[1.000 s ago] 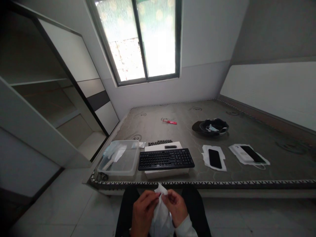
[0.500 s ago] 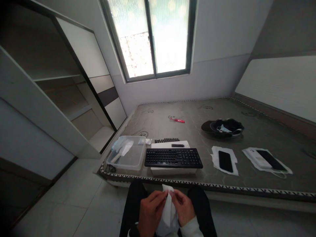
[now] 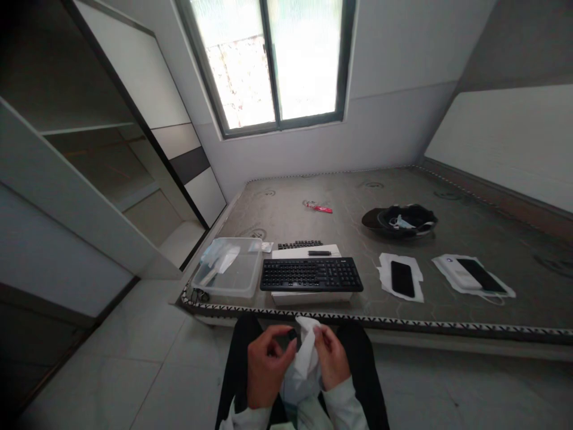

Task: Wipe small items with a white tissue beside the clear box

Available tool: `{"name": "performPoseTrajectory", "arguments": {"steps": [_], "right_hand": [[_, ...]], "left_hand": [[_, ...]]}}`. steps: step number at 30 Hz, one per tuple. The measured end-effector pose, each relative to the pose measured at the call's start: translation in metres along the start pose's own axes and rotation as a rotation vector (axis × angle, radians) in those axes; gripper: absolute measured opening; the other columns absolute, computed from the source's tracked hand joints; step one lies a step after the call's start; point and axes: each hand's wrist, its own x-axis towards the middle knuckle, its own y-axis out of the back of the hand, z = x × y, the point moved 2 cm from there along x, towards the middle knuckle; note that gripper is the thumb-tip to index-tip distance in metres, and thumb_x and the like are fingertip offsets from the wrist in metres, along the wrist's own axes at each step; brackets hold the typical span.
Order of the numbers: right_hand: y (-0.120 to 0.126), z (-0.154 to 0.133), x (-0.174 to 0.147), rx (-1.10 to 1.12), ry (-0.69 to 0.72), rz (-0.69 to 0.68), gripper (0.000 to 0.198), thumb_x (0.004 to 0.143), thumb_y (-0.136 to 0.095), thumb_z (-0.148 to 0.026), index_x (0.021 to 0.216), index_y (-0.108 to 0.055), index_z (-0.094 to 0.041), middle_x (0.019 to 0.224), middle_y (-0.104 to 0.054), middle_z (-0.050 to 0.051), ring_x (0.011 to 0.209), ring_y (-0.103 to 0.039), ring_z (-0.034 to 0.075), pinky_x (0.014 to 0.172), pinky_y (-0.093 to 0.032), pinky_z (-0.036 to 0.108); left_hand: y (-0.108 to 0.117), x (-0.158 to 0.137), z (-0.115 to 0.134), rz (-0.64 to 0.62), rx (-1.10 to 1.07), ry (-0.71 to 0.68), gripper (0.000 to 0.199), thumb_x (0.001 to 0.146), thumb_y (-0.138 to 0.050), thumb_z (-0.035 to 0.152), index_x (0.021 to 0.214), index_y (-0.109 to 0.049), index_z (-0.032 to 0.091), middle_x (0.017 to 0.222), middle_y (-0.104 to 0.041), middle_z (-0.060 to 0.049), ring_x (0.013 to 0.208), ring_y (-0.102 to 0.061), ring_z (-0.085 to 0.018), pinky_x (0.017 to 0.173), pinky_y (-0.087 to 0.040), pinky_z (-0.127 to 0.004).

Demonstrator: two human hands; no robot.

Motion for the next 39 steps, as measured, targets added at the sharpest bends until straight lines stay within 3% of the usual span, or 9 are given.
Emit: {"name": "performPoseTrajectory", "arguments": {"steps": [4,9,12,15,21,26,33,39], "right_hand": [[0.006,-0.002,0.001,0.047,0.011,-0.008,0.036,0.066,-0.069,-0.055,0.076,-0.066,-0.021,0.061,-0.068,0.0,0.055,-0.056,0.017,0.053,-0.045,0.026],[0.005,-0.006,-0.002,0.033,0.0,-0.044,0.031,0.069,-0.068,-0.051,0.07,-0.064,-0.02,0.058,-0.062,-0.002,0.056,-0.053,0.015,0.053,-0.042,0.025],[0.001,-0.006,-0.004,-0.003,-0.021,-0.09,0.028,0.068,-0.07,-0.046,0.08,-0.064,-0.022,0.066,-0.066,-0.001,0.062,-0.057,0.017,0.059,-0.045,0.026],[-0.004,-0.008,-0.007,-0.052,0.035,-0.127,0.035,0.067,-0.071,-0.042,0.095,-0.064,-0.023,0.078,-0.07,0.001,0.069,-0.06,0.02,0.063,-0.047,0.028],[-0.014,-0.019,-0.011,-0.244,0.094,-0.212,0.036,0.078,-0.057,-0.05,0.095,-0.071,-0.021,0.084,-0.074,0.007,0.08,-0.064,0.024,0.071,-0.05,0.033],[-0.019,-0.021,-0.008,-0.279,0.064,-0.233,0.042,0.076,-0.059,-0.054,0.094,-0.075,-0.02,0.096,-0.076,0.011,0.097,-0.065,0.03,0.088,-0.048,0.041],[-0.016,-0.015,0.0,-0.334,0.081,-0.2,0.039,0.071,-0.064,-0.053,0.086,-0.076,-0.02,0.09,-0.077,0.012,0.091,-0.068,0.03,0.084,-0.052,0.04],[-0.01,-0.003,0.014,-0.374,0.077,-0.156,0.036,0.066,-0.069,-0.051,0.083,-0.076,-0.021,0.088,-0.077,0.011,0.09,-0.068,0.03,0.085,-0.052,0.04]], "left_hand": [[0.011,0.007,0.002,0.029,-0.109,0.079,0.018,0.076,-0.065,0.027,0.091,-0.066,0.017,0.065,-0.068,0.001,0.041,-0.048,-0.005,0.042,-0.039,-0.015],[0.013,0.01,-0.001,0.059,-0.218,0.123,0.018,0.077,-0.065,0.029,0.09,-0.063,0.017,0.078,-0.07,-0.001,0.041,-0.048,-0.004,0.041,-0.038,-0.015],[0.012,0.011,-0.001,0.056,-0.244,0.132,0.019,0.078,-0.064,0.029,0.092,-0.062,0.017,0.087,-0.07,-0.003,0.042,-0.048,-0.004,0.041,-0.037,-0.015],[0.012,0.013,-0.002,0.059,-0.225,0.117,0.02,0.078,-0.065,0.029,0.093,-0.064,0.017,0.081,-0.068,-0.002,0.043,-0.044,-0.004,0.042,-0.035,-0.016],[0.008,0.015,-0.007,-0.03,-0.216,0.104,0.018,0.079,-0.066,0.03,0.092,-0.068,0.018,0.088,-0.065,-0.002,0.047,-0.042,-0.004,0.044,-0.036,-0.016],[0.001,0.013,-0.009,-0.142,-0.205,0.029,0.015,0.081,-0.065,0.03,0.092,-0.07,0.021,0.086,-0.065,-0.002,0.059,-0.053,-0.008,0.051,-0.043,-0.017],[-0.008,0.011,-0.023,-0.225,-0.08,-0.073,0.015,0.084,-0.062,0.029,0.096,-0.071,0.026,0.092,-0.066,-0.001,0.064,-0.06,-0.008,0.053,-0.049,-0.017],[-0.016,0.012,-0.04,-0.214,0.054,-0.316,0.017,0.087,-0.059,0.022,0.1,-0.069,0.027,0.098,-0.072,0.001,0.086,-0.068,-0.011,0.076,-0.055,-0.019]]}}
